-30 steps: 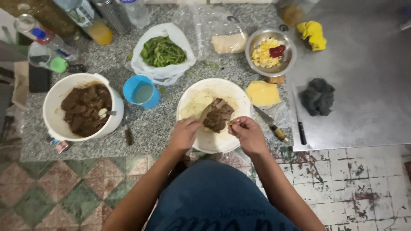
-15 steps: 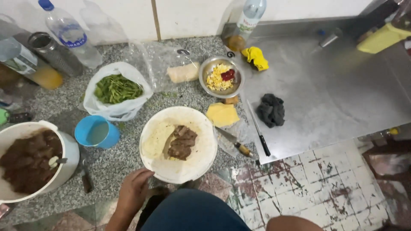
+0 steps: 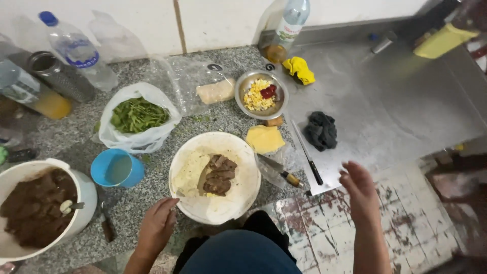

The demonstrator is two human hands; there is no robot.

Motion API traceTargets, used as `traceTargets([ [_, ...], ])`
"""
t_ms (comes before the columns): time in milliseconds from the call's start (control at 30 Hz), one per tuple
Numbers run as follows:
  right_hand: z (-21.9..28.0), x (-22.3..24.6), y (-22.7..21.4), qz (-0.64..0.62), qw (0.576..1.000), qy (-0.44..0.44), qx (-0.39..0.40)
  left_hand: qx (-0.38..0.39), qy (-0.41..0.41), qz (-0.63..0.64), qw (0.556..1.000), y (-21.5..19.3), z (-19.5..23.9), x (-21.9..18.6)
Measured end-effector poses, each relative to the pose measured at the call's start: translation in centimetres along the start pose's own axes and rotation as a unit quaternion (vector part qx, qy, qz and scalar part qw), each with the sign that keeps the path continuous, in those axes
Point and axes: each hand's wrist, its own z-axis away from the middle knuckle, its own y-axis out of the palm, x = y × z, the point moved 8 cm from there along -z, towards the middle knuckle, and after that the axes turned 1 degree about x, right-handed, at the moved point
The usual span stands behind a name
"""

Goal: The person assembles a taco by placing corn, shredded meat, and red sauce onto a tortilla on a plate. They use a spoon to spread the corn and their hands to place the meat and sauce.

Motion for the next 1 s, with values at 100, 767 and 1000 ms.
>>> traceTargets([
  [100,-2.5,-5.1,-3.2,0.250,0.954,0.153,-0.066,-0.006,-0.054,-0.044,0.998,-0.3,-0.1,0.2],
  [767,-20.5,-8.7,-7.3,0.442,0.893,0.015,0.083,0.084,0.092,0.115,0.986,15.4,-15.4,-24.9],
  [1000,-7.6,-6.7,-2.7,0.155,0.963,0.201,0.092,0.271,0.007,0.289,0.918,22.0,-22.3,-37.2],
])
